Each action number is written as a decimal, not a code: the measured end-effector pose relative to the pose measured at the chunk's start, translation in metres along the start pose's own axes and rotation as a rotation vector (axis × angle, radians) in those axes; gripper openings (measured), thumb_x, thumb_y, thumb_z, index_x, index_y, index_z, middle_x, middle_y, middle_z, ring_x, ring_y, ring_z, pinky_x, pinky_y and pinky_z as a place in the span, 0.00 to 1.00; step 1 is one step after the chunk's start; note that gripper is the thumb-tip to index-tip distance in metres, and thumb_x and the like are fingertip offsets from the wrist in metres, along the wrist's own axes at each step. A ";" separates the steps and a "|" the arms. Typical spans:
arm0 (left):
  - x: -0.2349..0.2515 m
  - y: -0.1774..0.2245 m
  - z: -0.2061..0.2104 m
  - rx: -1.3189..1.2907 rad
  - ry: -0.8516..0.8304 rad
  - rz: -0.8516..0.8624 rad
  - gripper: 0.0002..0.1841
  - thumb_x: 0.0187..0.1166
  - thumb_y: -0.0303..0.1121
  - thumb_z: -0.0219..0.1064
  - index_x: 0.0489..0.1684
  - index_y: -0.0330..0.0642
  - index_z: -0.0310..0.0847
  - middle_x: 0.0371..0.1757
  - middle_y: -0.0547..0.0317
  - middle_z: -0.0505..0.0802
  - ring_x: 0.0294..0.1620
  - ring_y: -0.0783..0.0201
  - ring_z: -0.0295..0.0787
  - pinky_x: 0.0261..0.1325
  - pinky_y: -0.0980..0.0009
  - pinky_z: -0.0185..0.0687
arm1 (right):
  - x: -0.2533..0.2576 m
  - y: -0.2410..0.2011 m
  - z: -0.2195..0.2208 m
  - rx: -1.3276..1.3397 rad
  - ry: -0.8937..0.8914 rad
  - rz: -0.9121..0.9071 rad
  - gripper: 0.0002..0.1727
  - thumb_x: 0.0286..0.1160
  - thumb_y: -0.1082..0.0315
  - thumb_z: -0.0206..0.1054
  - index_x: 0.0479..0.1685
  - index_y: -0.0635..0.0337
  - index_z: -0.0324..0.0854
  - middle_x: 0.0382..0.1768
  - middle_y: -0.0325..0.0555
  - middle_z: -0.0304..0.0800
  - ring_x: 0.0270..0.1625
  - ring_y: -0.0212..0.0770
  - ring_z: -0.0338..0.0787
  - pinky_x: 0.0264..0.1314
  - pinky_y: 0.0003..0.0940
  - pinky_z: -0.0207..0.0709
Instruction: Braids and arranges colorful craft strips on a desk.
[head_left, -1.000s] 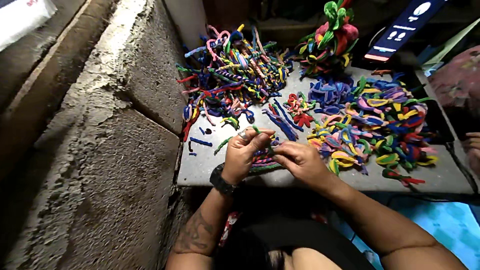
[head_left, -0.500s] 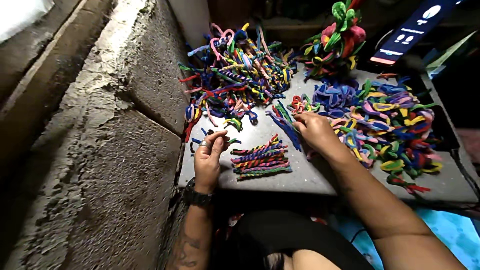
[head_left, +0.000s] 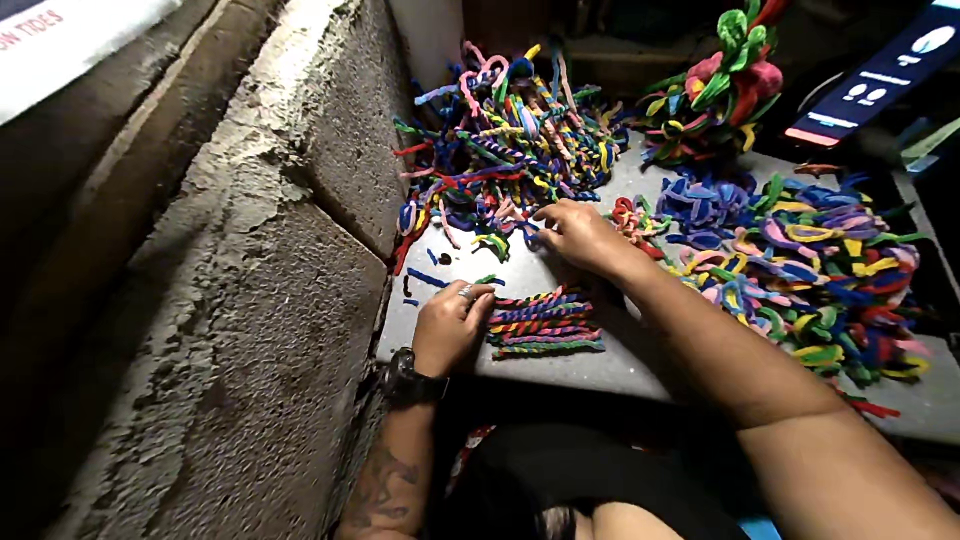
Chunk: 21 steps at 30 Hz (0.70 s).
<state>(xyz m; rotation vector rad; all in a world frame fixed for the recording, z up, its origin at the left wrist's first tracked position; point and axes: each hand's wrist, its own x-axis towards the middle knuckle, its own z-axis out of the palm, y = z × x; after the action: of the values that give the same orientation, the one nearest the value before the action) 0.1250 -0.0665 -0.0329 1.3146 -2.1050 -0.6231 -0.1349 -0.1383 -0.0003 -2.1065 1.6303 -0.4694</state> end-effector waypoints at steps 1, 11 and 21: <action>0.000 -0.002 0.000 0.047 -0.010 0.000 0.14 0.86 0.39 0.64 0.55 0.44 0.93 0.50 0.53 0.95 0.53 0.56 0.93 0.58 0.51 0.87 | 0.007 -0.002 0.004 0.006 -0.044 0.013 0.19 0.84 0.68 0.63 0.68 0.68 0.82 0.61 0.65 0.85 0.62 0.61 0.88 0.69 0.60 0.78; 0.001 -0.016 0.001 0.156 0.070 0.002 0.14 0.84 0.38 0.67 0.57 0.41 0.92 0.58 0.47 0.92 0.59 0.46 0.90 0.60 0.46 0.84 | 0.012 -0.016 0.009 0.062 -0.200 -0.124 0.19 0.86 0.67 0.63 0.71 0.63 0.83 0.66 0.60 0.86 0.67 0.58 0.87 0.74 0.58 0.75; -0.004 -0.018 0.005 0.153 0.085 0.044 0.14 0.81 0.38 0.69 0.55 0.41 0.93 0.59 0.47 0.93 0.63 0.46 0.88 0.67 0.46 0.81 | 0.046 -0.076 0.025 0.012 0.043 -0.195 0.14 0.84 0.64 0.64 0.54 0.64 0.89 0.52 0.58 0.91 0.55 0.56 0.92 0.61 0.59 0.83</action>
<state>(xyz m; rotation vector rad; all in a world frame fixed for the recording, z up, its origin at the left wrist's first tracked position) 0.1342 -0.0699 -0.0493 1.3479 -2.1406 -0.3861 -0.0479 -0.1629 0.0189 -2.2718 1.4476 -0.5880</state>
